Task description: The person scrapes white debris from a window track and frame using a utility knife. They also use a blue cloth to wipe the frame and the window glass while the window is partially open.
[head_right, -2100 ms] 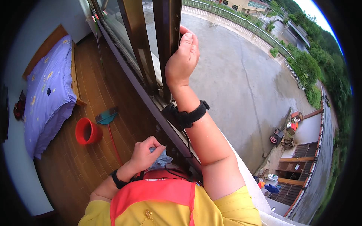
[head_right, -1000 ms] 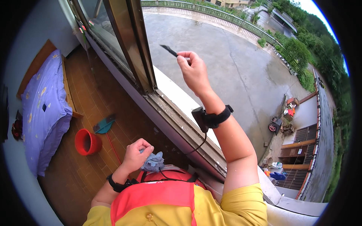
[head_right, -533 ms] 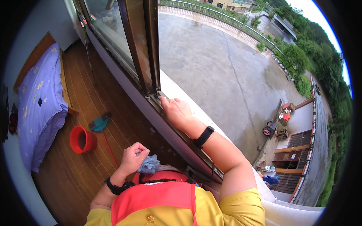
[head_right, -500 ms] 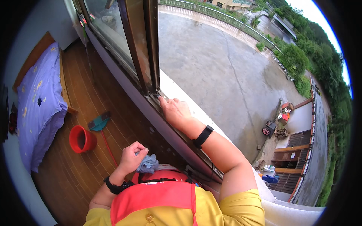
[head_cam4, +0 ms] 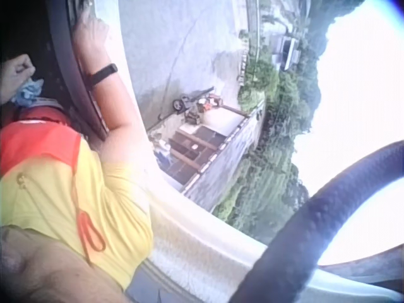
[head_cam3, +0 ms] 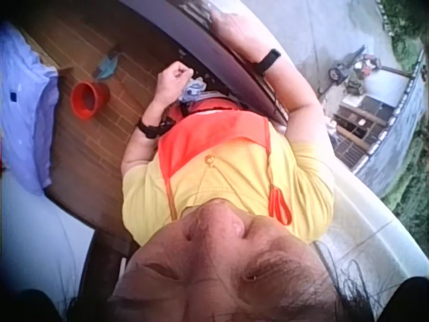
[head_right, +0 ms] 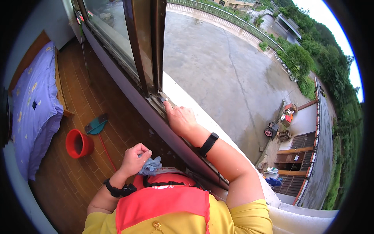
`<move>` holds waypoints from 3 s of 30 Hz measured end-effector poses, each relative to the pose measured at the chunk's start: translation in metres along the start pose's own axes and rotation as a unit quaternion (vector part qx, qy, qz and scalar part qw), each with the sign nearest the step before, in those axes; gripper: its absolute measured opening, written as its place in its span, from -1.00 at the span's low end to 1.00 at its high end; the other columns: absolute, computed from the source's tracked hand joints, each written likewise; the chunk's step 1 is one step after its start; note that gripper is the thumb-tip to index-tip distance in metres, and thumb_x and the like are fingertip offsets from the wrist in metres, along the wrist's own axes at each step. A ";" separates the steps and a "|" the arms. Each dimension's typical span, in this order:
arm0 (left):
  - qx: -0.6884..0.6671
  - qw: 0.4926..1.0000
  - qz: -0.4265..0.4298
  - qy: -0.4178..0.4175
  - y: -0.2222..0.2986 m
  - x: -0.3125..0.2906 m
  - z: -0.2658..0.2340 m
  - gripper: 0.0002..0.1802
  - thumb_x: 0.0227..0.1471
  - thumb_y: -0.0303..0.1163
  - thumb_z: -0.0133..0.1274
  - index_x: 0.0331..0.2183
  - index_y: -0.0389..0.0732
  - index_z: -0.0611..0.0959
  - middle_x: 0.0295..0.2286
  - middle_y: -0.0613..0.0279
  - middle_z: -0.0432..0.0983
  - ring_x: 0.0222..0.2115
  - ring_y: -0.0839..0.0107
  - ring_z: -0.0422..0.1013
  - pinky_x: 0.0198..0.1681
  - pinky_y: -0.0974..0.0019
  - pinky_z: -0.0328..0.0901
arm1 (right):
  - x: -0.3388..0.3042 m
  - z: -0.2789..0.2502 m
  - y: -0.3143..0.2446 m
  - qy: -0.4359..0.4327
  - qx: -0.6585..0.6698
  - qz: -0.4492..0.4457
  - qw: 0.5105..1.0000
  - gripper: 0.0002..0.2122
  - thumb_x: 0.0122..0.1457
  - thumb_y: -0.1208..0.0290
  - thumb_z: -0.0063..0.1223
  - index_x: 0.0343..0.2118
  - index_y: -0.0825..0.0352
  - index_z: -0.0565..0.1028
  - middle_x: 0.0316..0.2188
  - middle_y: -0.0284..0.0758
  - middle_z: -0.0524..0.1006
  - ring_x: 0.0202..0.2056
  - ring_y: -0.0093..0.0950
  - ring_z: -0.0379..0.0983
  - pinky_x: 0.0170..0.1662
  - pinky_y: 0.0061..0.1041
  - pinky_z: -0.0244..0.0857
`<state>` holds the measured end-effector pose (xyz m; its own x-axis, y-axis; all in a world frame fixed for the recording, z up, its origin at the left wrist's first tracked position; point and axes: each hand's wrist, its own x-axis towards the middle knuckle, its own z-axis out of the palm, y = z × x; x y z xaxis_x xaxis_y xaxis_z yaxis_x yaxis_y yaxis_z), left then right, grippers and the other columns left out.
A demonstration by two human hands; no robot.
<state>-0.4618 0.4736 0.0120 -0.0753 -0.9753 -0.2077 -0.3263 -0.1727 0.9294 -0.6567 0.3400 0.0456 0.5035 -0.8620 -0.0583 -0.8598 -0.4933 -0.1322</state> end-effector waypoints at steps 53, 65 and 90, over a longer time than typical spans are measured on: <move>-0.067 0.995 -0.061 -0.049 -0.026 0.022 -0.003 -0.82 0.06 -0.41 0.05 -0.49 -0.31 0.49 -0.63 0.39 0.44 -0.56 0.73 0.26 -0.50 0.53 0.20 | -0.098 -0.053 0.058 -0.213 0.068 -0.021 0.974 -0.57 0.08 0.46 -0.09 0.04 -0.05 0.39 -0.51 -0.27 0.53 -0.44 -0.23 0.48 -0.37 -0.28 0.32; -0.058 0.994 -0.056 -0.078 -0.009 0.030 0.007 -0.83 0.08 -0.43 0.04 -0.48 -0.31 0.48 -0.62 0.42 0.42 -0.56 0.75 0.26 -0.52 0.58 0.19 | -0.056 -0.041 0.039 -0.086 0.073 0.005 0.994 -0.58 0.05 0.48 -0.13 0.03 0.06 0.39 -0.48 -0.23 0.52 -0.37 -0.25 0.49 -0.41 -0.28 0.31; -0.116 0.991 -0.071 0.017 -0.027 0.028 -0.023 -0.88 0.05 -0.45 0.03 -0.38 -0.32 0.53 -0.57 0.38 0.47 -0.52 0.73 0.30 -0.46 0.56 0.21 | 0.023 -0.033 -0.022 -0.062 0.211 -0.002 0.975 -0.68 0.18 0.36 -0.19 -0.01 0.26 0.39 -0.43 -0.10 0.54 -0.36 -0.11 0.47 -0.29 -0.20 0.32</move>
<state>-0.4332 0.4474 -0.0122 -0.0118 -0.9425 -0.3340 -0.1065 -0.3309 0.9376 -0.6291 0.3272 0.0802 0.5357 -0.8267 -0.1718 -0.7589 -0.3822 -0.5272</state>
